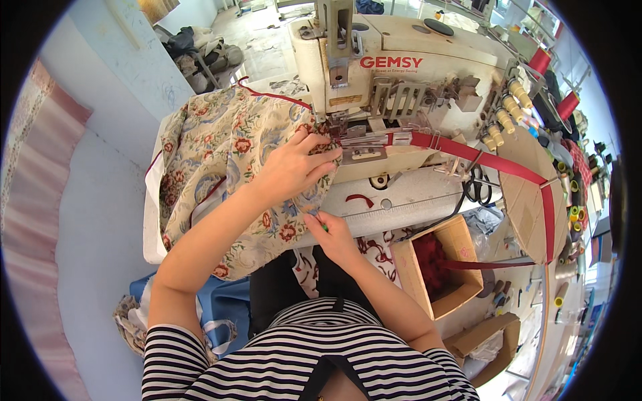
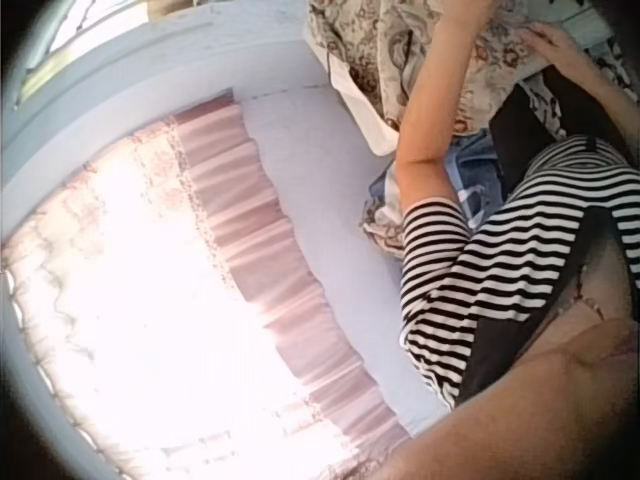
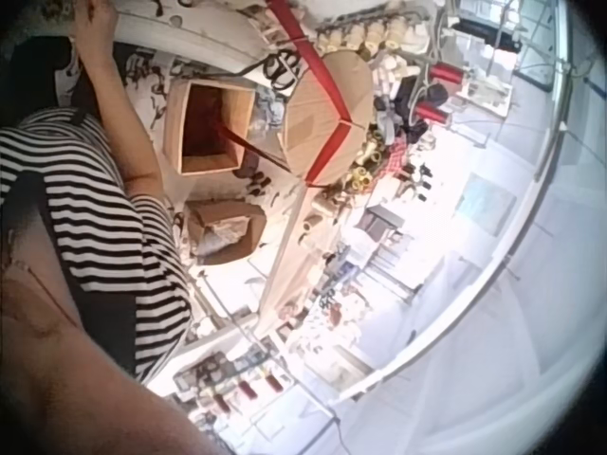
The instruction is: The person sews a floral-patterned fabric piece using a GEMSY overlock sewing machine, aligning edges and feeding the material through the machine. They trim excess threads with scissors and handle a white fabric piece, continuing to sew and trim along the edges.
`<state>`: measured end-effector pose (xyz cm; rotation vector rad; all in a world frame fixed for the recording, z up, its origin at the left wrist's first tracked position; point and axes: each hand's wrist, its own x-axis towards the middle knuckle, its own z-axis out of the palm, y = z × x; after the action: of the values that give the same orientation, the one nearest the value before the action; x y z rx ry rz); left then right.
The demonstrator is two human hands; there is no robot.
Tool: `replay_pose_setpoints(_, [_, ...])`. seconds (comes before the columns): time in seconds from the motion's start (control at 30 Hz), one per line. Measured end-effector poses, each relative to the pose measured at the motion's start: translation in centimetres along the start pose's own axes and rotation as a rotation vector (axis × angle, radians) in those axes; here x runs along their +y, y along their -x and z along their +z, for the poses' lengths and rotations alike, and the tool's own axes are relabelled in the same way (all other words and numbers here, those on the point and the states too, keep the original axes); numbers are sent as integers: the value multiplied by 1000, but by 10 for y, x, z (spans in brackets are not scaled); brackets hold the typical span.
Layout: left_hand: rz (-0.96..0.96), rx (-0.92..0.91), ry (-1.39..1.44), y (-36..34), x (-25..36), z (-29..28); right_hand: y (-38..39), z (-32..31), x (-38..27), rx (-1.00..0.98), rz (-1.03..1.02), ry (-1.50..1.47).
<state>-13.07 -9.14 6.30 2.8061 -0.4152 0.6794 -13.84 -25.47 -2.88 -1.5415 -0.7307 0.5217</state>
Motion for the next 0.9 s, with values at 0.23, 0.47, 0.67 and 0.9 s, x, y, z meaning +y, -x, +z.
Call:
replay_pose_setpoints(0.23, [-5, 1, -9, 1, 3, 1, 3, -8, -1, -2, 44, -23])
replay_pose_setpoints(0.47, [-74, -92, -56, 8, 9, 0, 3, -13, -11, 14, 62, -104])
replay_pose_setpoints(0.67, [18, -216, 12, 47, 30, -24, 5, -20, -22, -65, 282, -395])
replay_pose_setpoints(0.9, [66, -39, -113, 49, 23, -2, 4, -26, -44, -53, 132, -202])
